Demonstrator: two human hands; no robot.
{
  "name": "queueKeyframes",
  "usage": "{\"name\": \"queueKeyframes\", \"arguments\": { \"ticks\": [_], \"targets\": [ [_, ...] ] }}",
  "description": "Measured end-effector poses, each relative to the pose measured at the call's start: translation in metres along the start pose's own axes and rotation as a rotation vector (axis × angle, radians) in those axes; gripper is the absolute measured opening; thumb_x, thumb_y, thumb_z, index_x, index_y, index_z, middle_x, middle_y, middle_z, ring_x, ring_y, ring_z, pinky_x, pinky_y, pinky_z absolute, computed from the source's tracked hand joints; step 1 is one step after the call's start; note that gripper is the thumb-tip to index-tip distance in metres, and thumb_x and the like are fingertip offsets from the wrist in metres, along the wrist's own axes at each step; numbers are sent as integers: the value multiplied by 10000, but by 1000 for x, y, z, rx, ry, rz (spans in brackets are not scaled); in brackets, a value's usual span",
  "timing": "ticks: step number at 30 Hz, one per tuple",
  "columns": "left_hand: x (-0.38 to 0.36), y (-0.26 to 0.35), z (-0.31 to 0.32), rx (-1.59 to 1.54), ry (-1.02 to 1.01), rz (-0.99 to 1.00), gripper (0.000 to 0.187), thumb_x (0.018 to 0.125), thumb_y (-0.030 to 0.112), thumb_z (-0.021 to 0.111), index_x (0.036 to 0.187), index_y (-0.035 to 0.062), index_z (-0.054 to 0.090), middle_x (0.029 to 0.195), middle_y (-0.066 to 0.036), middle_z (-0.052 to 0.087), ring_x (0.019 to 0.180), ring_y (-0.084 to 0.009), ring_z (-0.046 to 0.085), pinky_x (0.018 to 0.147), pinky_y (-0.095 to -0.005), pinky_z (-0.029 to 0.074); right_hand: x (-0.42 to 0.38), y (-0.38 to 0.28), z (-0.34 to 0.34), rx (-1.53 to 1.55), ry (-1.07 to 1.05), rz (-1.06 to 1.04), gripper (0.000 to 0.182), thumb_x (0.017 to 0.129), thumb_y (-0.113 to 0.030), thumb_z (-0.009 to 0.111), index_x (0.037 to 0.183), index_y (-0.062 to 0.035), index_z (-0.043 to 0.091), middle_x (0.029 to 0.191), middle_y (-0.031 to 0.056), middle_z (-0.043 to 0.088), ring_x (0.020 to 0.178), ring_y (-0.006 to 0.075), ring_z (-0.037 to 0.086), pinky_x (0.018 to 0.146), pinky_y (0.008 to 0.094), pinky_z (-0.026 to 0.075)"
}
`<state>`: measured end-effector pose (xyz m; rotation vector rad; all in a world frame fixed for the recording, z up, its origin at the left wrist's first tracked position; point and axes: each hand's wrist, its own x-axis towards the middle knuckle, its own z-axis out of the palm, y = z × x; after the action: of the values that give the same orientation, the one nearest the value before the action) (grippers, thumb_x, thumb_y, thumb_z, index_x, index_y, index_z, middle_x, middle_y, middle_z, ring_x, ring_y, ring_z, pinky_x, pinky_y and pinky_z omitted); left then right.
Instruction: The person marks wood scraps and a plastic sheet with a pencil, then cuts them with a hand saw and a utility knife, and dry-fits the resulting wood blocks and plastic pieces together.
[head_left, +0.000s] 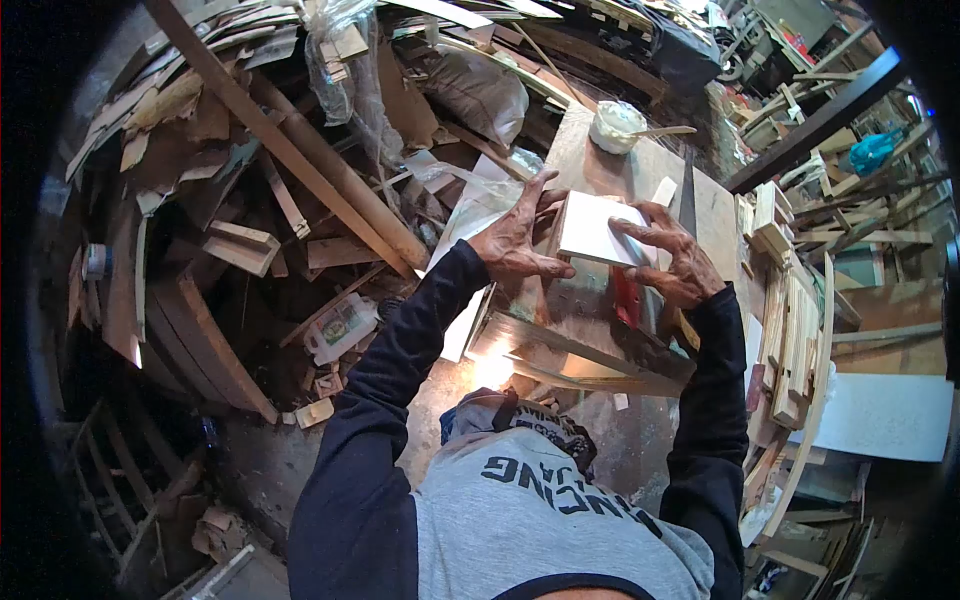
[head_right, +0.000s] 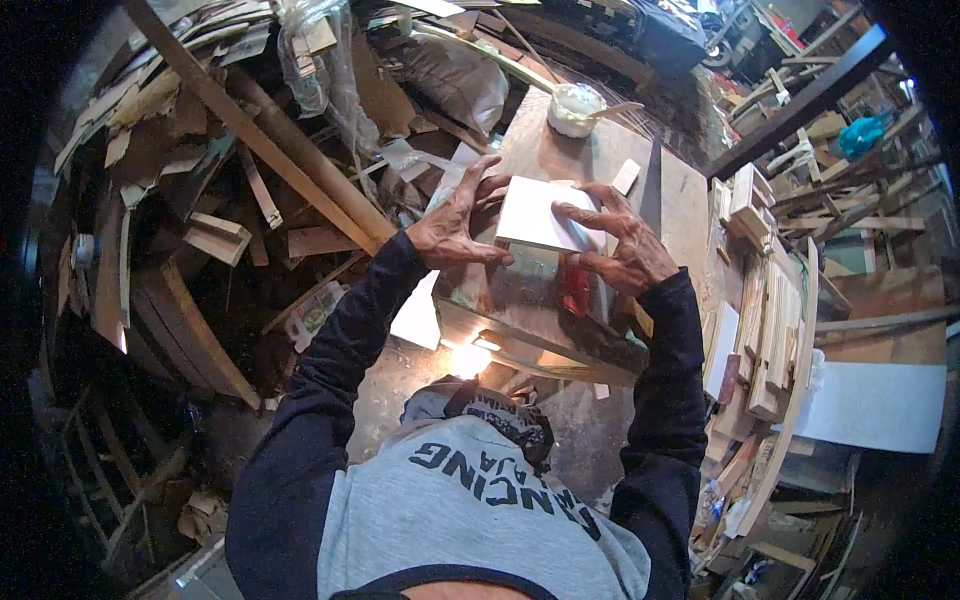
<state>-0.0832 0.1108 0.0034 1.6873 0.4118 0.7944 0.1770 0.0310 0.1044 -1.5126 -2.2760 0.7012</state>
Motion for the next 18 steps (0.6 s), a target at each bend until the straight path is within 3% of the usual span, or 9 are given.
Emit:
{"name": "queueKeyframes", "arguments": {
  "ticks": [6, 9, 10, 13, 14, 18],
  "targets": [
    [1, 12, -7, 47, -49, 33, 1315, 603, 290, 936, 1531, 111, 23, 1554, -187, 233, 1452, -326, 232, 1195, -442, 222, 2, 6, -3, -75, -29, -27, 667, 714, -205, 824, 1330, -316, 593, 1441, 152, 421, 1318, 349, 432, 1117, 448, 384],
    [4, 22, -14, 97, -123, -57, 1254, 637, 278, 917, 1540, 109, 63, 1564, -164, 231, 1458, -305, 225, 1201, -433, 211, 4, 10, 0, -96, -19, -32, 655, 724, -204, 811, 1332, -314, 591, 1439, 164, 425, 1317, 363, 427, 1122, 462, 372],
    [3, 30, -12, 125, -98, -31, 1100, 681, 320, 889, 1521, 62, 226, 1530, -199, 320, 1423, -299, 316, 1182, -402, 253, 4, 11, -1, -94, -19, -51, 657, 726, -207, 802, 1338, -310, 587, 1432, 176, 430, 1310, 375, 431, 1118, 471, 371],
    [10, 35, -20, 473, -165, -49, 930, 711, 330, 867, 1451, 25, 393, 1509, -193, 371, 1397, -307, 367, 1171, -393, 275, 3, 10, 0, -101, 6, -73, 661, 720, -207, 801, 1339, -303, 587, 1431, 184, 431, 1306, 379, 436, 1115, 473, 370],
    [9, 29, -18, 343, -116, -31, 850, 728, 335, 853, 1398, -13, 464, 1503, -182, 390, 1387, -288, 385, 1163, -380, 293, 3, 13, -1, -97, 19, -107, 666, 724, -229, 793, 1350, -299, 576, 1440, 191, 421, 1302, 385, 439, 1111, 478, 372],
    [4, 26, -12, 129, -65, -76, 900, 723, 311, 861, 1424, -33, 415, 1509, -176, 379, 1389, -254, 372, 1159, -372, 306, 1, 21, 6, -80, 41, -84, 680, 721, -311, 781, 1364, -307, 557, 1460, 195, 403, 1323, 393, 423, 1117, 479, 368]
  ]
}}
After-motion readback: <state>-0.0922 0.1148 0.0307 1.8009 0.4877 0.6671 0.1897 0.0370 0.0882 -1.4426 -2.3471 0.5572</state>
